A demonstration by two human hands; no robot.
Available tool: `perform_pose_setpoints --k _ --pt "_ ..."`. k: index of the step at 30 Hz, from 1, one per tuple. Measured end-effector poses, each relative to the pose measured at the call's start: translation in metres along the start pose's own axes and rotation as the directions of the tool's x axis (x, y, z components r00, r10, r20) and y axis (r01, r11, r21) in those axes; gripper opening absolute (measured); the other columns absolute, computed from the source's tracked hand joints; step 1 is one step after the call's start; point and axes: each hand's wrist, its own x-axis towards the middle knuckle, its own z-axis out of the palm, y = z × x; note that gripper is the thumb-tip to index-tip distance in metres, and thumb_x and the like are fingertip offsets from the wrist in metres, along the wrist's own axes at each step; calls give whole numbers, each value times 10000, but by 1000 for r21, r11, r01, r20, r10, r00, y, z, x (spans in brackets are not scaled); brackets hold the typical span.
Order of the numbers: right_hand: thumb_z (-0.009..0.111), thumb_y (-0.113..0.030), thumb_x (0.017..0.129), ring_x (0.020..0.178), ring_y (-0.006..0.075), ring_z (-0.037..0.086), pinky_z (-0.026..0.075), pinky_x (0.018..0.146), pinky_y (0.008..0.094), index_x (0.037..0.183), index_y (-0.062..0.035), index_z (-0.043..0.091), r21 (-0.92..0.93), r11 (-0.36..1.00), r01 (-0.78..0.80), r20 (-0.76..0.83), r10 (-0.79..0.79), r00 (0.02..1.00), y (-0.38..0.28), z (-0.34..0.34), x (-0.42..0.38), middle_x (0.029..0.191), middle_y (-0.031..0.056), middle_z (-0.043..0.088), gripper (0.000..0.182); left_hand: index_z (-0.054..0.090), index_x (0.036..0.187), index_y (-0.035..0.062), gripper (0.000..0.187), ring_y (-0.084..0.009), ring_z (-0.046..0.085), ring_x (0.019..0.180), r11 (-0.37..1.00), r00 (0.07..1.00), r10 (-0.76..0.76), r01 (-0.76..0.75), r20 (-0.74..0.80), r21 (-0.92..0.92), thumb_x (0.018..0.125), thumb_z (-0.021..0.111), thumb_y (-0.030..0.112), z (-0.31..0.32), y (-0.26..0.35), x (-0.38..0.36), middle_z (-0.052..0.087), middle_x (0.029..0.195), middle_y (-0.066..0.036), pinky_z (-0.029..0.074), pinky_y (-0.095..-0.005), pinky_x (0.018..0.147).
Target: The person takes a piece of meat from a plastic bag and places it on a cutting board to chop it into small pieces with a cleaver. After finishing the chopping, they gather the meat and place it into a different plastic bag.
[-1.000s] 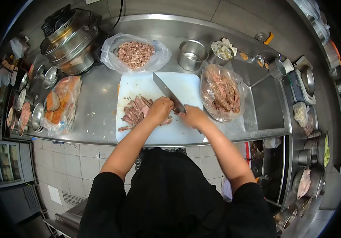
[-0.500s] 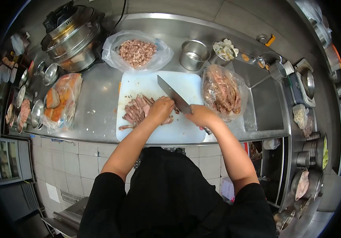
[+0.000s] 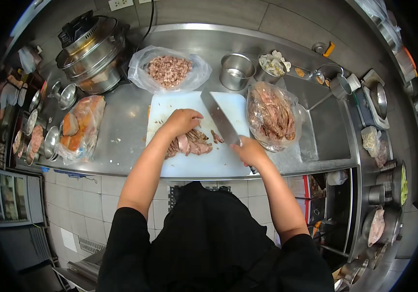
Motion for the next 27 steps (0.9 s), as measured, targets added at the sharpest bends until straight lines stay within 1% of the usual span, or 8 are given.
perform_pose_setpoints --k 2,5,8,10,16,19,22,27 --pt "566 -293 949 509 252 637 530 574 392 1123 -6 614 -33 999 21 23 -20 1000 2 5 -1 698 149 664 340 697 1192 100 407 -322 654 1075 988 983 -22 -6 181 155 792 665 164 -7 3 -4 701 1156 -143 502 -357 963" --pt "561 -307 948 523 259 643 534 611 399 1115 -12 624 -119 992 35 105 -22 994 12 16 6 704 151 669 345 686 1217 114 472 -313 628 1131 952 969 21 -94 245 291 748 690 169 2 -7 -8 678 1218 -135 470 -362 1011" --pt "594 -331 926 479 247 608 509 522 387 1102 40 598 -61 997 43 24 -42 999 19 16 8 666 156 641 410 678 1230 121 499 -311 609 1162 953 965 11 -90 263 290 735 700 177 7 -10 -8 662 1251 -128 449 -367 1035" --pt "571 -325 941 607 305 676 540 690 435 1154 -19 630 -78 997 -22 -2 22 1000 21 15 7 753 185 693 377 678 1229 119 498 -312 611 1158 951 961 36 -118 275 286 734 701 177 5 -9 -8 663 1246 -131 452 -367 1033" --pt "576 -371 934 895 413 681 520 832 485 1161 -7 623 -54 996 71 -129 -78 989 32 32 -1 887 240 704 432 698 1192 126 414 -302 645 1091 985 956 -34 -17 292 171 791 687 226 -3 -20 -2 699 1163 -124 474 -368 981" --pt "567 -379 937 919 416 675 522 832 483 1151 -11 621 -148 984 97 -28 -102 994 27 33 -2 918 245 702 429 703 1180 124 392 -305 654 1067 981 940 -72 5 333 196 798 682 214 -6 -20 6 707 1139 -127 502 -359 941" --pt "559 -374 943 832 390 692 528 820 470 1141 -6 616 -179 982 67 49 -59 997 20 26 -4 873 230 704 422 707 1179 137 400 -296 660 1055 979 927 -129 63 354 192 787 681 213 -5 -20 12 713 1127 -124 498 -359 940" --pt "566 -355 953 593 299 675 549 677 420 1156 16 603 -39 999 -38 7 38 999 30 18 -3 782 192 695 425 706 1092 152 355 -255 605 1113 887 929 -40 -137 368 442 744 703 228 7 -13 16 683 1111 -71 407 -430 987"
